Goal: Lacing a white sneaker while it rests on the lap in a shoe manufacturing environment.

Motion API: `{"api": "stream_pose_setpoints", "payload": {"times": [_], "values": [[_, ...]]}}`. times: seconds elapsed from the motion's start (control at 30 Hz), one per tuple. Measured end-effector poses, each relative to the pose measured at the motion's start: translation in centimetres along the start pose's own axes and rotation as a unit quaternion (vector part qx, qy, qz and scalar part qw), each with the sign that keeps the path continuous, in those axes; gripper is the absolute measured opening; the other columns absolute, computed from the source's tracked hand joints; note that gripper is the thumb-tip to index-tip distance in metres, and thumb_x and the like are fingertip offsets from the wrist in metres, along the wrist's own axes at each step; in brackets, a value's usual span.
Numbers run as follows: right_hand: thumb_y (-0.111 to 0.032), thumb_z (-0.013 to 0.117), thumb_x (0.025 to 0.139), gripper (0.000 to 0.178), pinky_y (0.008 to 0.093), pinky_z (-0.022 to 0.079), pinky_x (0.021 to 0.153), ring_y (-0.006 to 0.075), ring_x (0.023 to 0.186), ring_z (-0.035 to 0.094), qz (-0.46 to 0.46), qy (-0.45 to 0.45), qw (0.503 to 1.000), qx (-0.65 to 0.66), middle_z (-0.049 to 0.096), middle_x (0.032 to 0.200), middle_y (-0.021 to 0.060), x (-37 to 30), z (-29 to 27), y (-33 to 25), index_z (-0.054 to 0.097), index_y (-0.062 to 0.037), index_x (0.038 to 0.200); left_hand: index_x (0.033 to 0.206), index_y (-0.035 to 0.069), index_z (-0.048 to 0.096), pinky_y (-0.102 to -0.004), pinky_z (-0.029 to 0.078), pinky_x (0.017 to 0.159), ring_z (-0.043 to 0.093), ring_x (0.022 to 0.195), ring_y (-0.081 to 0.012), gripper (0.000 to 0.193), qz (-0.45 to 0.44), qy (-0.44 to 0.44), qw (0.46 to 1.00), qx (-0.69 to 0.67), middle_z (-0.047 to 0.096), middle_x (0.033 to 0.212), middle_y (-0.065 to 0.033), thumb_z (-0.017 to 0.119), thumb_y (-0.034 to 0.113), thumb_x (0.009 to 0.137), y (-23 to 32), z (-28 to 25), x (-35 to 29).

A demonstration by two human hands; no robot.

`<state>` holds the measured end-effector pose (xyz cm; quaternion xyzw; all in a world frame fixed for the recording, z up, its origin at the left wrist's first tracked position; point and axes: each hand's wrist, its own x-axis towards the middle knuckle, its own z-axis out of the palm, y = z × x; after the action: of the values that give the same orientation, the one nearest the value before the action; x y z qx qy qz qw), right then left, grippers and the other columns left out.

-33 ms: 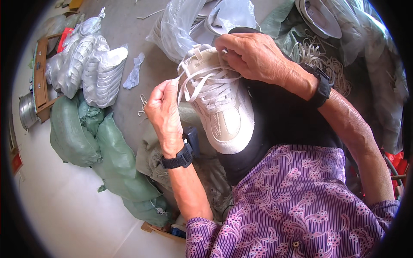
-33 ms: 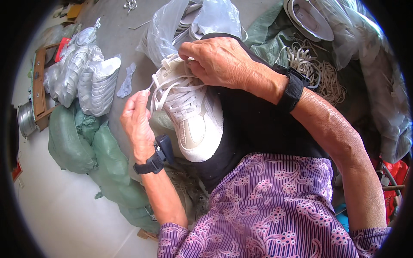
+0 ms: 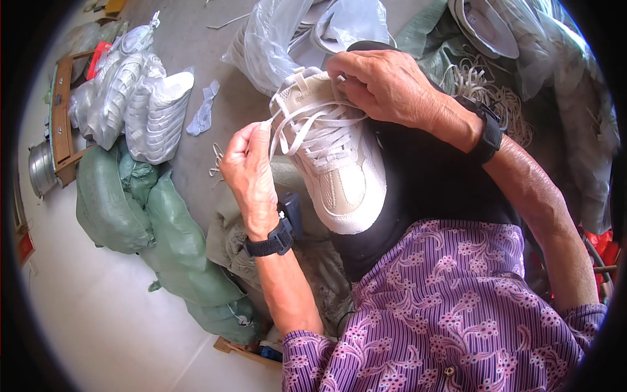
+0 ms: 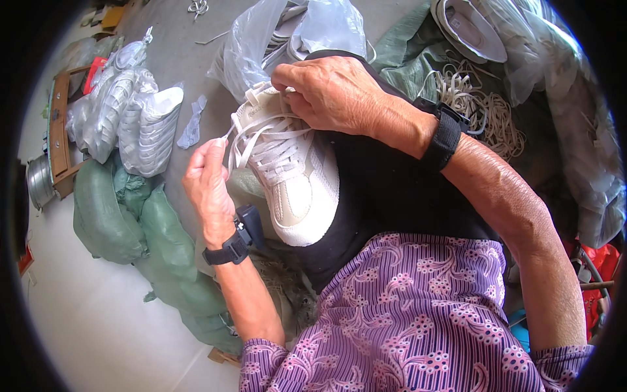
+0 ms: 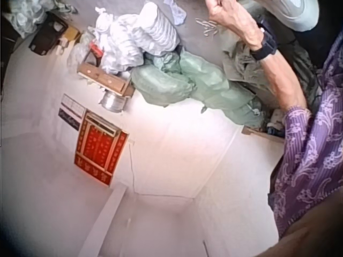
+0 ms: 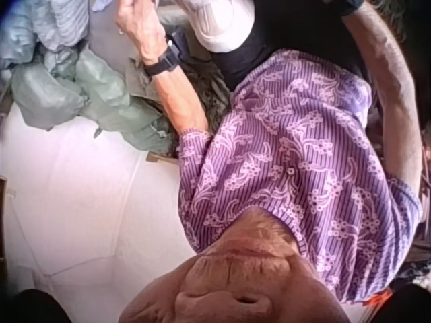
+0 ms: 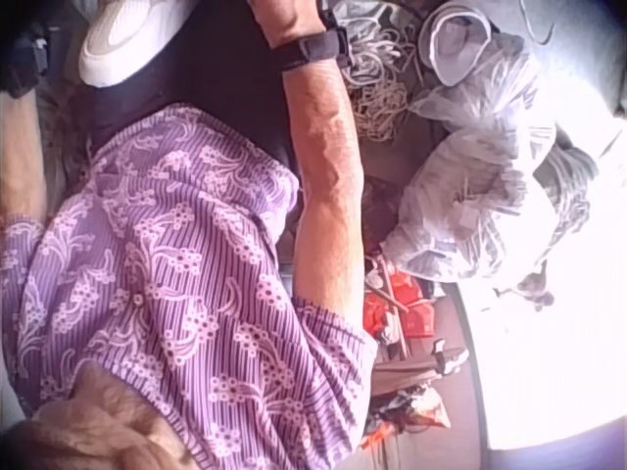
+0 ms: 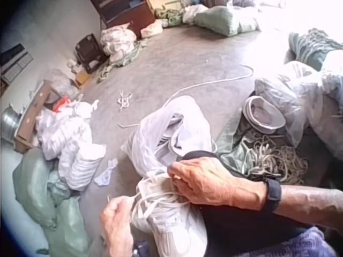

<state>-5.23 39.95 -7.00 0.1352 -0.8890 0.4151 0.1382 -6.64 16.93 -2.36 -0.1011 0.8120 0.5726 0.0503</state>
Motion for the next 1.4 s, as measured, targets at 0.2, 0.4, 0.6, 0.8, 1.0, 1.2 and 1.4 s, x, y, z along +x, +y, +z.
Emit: {"api": "stream_pose_setpoints", "payload": {"times": [0.2,0.4,0.6,0.8,1.0,1.2,1.4], "values": [[-0.009,0.056,0.079,0.017,0.0411,0.05,0.066,0.0323,0.078,0.063,-0.001,-0.005,1.0,-0.007,0.064,0.08,0.0111,0.0,0.1,0.2,0.056,-0.0071,0.096,0.093,-0.004,0.067,-0.0187,0.042,0.064,0.051,0.07,-0.0038,0.015,0.013,-0.001,1.0,0.004,0.061,0.079,0.0024,0.067,0.009,0.085,-0.7,-0.3,0.0],[-0.01,0.057,0.078,0.016,0.043,0.05,0.066,0.0329,0.077,0.064,0.001,-0.001,1.0,-0.001,0.064,0.078,0.0117,0.2,0.2,0.2,0.056,-0.0078,0.094,0.094,-0.004,0.067,-0.0188,0.043,0.065,0.052,0.07,-0.0044,0.017,0.02,-0.009,1.0,0.018,0.062,0.08,0.0019,0.068,0.01,0.086,-1.0,-0.1,0.2],[-0.01,0.057,0.078,0.017,0.0429,0.05,0.066,0.0327,0.077,0.064,0.007,-0.005,1.0,-0.004,0.064,0.078,0.0114,0.1,-0.1,-0.1,0.057,-0.0081,0.094,0.097,-0.004,0.066,-0.0188,0.043,0.065,0.053,0.07,-0.0047,0.018,0.017,-0.028,0.999,-0.011,0.062,0.081,0.0013,0.069,0.011,0.086,-0.3,0.3,-0.1],[-0.011,0.056,0.078,0.017,0.0427,0.05,0.067,0.0325,0.078,0.064,0.01,-0.003,1.0,-0.008,0.065,0.079,0.0114,0.2,-0.2,-0.1,0.057,-0.0079,0.095,0.092,0.0,0.065,-0.0174,0.038,0.059,0.047,0.064,-0.0021,0.014,0.026,-0.019,0.999,-0.021,0.057,0.076,0.0047,0.069,0.012,0.086,-0.4,0.1,-0.1],[-0.01,0.056,0.078,0.017,0.0427,0.05,0.067,0.0327,0.077,0.064,0.011,-0.007,1.0,-0.006,0.065,0.079,0.0117,0.1,-0.3,-0.1,0.058,-0.0079,0.095,0.091,-0.001,0.064,-0.0172,0.041,0.063,0.05,0.068,-0.0025,0.011,0.014,-0.01,1.0,-0.017,0.059,0.079,0.0029,0.067,0.008,0.086,-0.6,0.1,-0.1],[-0.01,0.056,0.077,0.017,0.043,0.05,0.066,0.0329,0.076,0.064,0.011,0.003,1.0,-0.001,0.065,0.079,0.012,0.2,0.0,0.0,0.058,-0.0077,0.094,0.09,-0.001,0.064,-0.0176,0.04,0.061,0.048,0.067,-0.0023,0.013,0.012,-0.016,0.999,-0.029,0.056,0.077,0.0043,0.068,0.011,0.087,-1.0,0.1,0.3],[-0.011,0.057,0.077,0.018,0.0428,0.05,0.065,0.0332,0.076,0.064,0.014,-0.004,1.0,-0.005,0.065,0.078,0.0122,0.3,0.0,0.2,0.058,-0.0076,0.094,0.092,0.001,0.063,-0.0179,0.033,0.055,0.041,0.061,-0.0019,0.018,0.008,-0.014,0.998,-0.059,0.051,0.072,0.0073,0.069,0.017,0.087,-0.8,0.9,0.4]]}}
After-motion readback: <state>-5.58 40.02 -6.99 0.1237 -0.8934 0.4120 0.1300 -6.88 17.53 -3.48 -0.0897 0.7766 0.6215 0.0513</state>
